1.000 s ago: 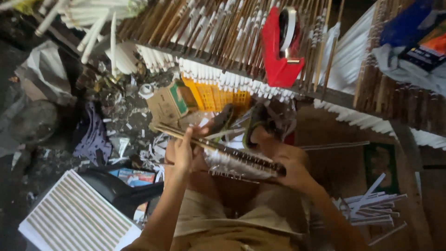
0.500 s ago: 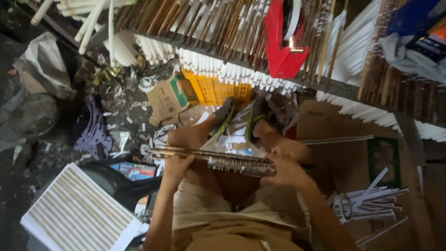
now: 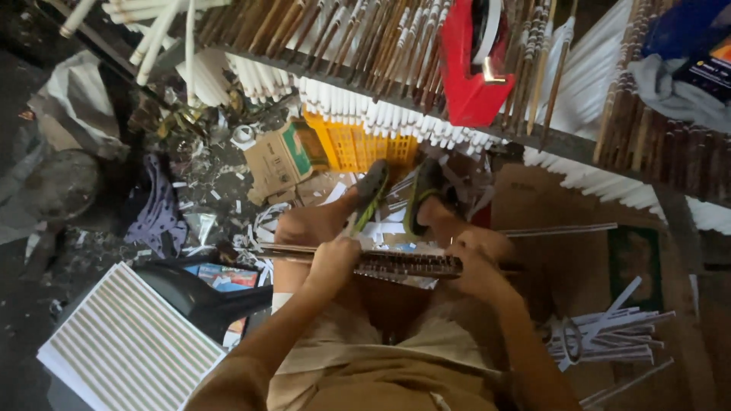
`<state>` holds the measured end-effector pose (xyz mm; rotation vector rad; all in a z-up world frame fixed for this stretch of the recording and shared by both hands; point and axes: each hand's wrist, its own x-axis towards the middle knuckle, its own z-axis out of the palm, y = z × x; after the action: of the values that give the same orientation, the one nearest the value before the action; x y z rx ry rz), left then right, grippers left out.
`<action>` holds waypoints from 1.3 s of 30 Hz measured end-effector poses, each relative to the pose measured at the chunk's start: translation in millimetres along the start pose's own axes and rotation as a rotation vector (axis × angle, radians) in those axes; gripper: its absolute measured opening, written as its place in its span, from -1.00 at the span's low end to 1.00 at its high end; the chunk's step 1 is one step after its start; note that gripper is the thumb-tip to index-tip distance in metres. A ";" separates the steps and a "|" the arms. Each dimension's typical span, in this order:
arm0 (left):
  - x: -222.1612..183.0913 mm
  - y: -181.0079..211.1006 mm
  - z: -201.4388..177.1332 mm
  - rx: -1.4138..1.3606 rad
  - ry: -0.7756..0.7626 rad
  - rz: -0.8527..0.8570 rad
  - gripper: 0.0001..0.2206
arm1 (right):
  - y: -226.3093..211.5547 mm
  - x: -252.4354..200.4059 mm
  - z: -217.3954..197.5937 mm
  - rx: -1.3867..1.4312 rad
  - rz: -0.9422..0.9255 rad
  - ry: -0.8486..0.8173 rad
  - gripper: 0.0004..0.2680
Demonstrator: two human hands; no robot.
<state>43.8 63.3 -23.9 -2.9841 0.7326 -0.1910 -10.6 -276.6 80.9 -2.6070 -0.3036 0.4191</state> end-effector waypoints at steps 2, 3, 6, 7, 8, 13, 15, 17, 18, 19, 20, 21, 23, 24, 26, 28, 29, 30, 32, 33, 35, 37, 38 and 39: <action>-4.8 3.2 -22.5 -0.024 -0.019 0.010 -0.92 | -5.5 -7.5 -5.1 0.096 0.052 -0.083 -0.67; -3.1 1.6 -35.1 -0.138 -0.131 -0.032 -0.91 | -10.3 -7.4 -8.1 0.097 0.072 -0.100 -0.64; 0.8 -6.3 -47.2 -0.268 -0.279 -0.090 -0.78 | 0.0 3.6 8.9 0.117 0.071 -0.022 -0.70; 1.9 -10.1 -46.9 -0.281 -0.315 -0.104 -0.72 | 7.3 9.6 19.3 0.139 0.048 0.076 -0.78; 4.0 -8.9 -72.5 -0.283 -0.315 -0.106 -0.72 | 19.7 11.0 24.4 0.138 0.047 0.074 -0.78; -13.5 -8.3 -210.9 -0.262 -0.130 -0.040 -0.73 | -44.4 -48.6 -33.1 -0.122 -0.113 0.445 -0.79; -36.4 -5.2 -182.5 -0.320 -0.219 0.085 -0.75 | -43.1 -81.3 -27.5 -0.010 -0.135 0.329 -0.82; -64.8 2.6 -163.2 -0.382 -0.305 0.210 -0.71 | -37.5 -110.3 -3.9 0.099 -0.157 0.212 -0.83; -80.3 8.2 -158.6 -0.405 -0.407 0.257 -0.85 | -32.9 -122.1 16.6 -0.057 -0.260 0.230 -0.82; -95.2 13.4 -154.0 -0.425 -0.508 0.305 -0.90 | -28.2 -133.5 37.5 -0.211 -0.362 0.250 -0.81; -101.9 19.3 -140.9 -0.426 -0.514 0.300 -0.90 | -30.9 -138.9 43.7 -0.205 -0.365 0.245 -0.81; -113.5 27.0 -128.0 -0.458 -0.632 0.312 -0.94 | -34.6 -148.7 51.8 -0.218 -0.367 0.139 -0.86; -121.2 35.4 -128.2 -0.497 -0.763 0.321 -0.86 | -40.8 -159.5 60.1 -0.220 -0.367 0.022 -0.89; -116.3 36.0 -141.8 -0.468 -0.729 0.261 -0.82 | -43.6 -160.6 59.8 -0.214 -0.358 0.087 -0.86; -90.3 34.5 -161.9 -0.432 -0.691 0.203 -0.78 | -58.8 -146.1 40.2 -0.208 -0.347 0.159 -0.77; -58.2 29.9 -180.0 -0.854 -0.316 0.162 -0.72 | -89.8 -120.8 3.5 0.228 -0.266 0.399 -0.82; -39.7 40.3 -177.6 -0.847 -0.315 0.160 -0.72 | -96.7 -105.9 -0.9 0.232 -0.271 0.402 -0.82; -21.1 50.6 -175.2 -1.427 -0.134 0.015 -0.73 | -103.7 -91.0 -5.5 0.386 -0.271 0.432 -0.78; 8.5 70.8 -176.6 -1.990 0.087 -0.150 -0.69 | -117.1 -70.0 -14.4 0.543 -0.274 0.455 -0.71; 21.6 79.4 -178.0 -2.282 0.178 -0.177 -0.68 | -121.9 -60.4 -17.9 0.772 -0.269 0.483 -0.59; 38.4 89.2 -186.5 -2.568 0.286 -0.200 -0.63 | -130.2 -46.7 -25.7 1.002 -0.266 0.503 -0.46; 43.3 93.3 -200.6 -2.590 0.406 -0.046 -0.61 | -137.4 -41.0 -33.5 1.084 -0.326 0.443 -0.41; 44.6 93.8 -204.0 -2.588 0.408 -0.051 -0.61 | -139.6 -37.3 -37.0 1.086 -0.325 0.439 -0.41; 44.1 96.0 -206.5 -2.496 0.427 -0.026 -0.61 | -141.6 -36.3 -38.9 1.095 -0.358 0.424 -0.38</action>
<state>10.8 -48.6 176.6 -5.1328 2.0586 0.8055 -50.5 -181.6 191.6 -1.4682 -0.2732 -0.1045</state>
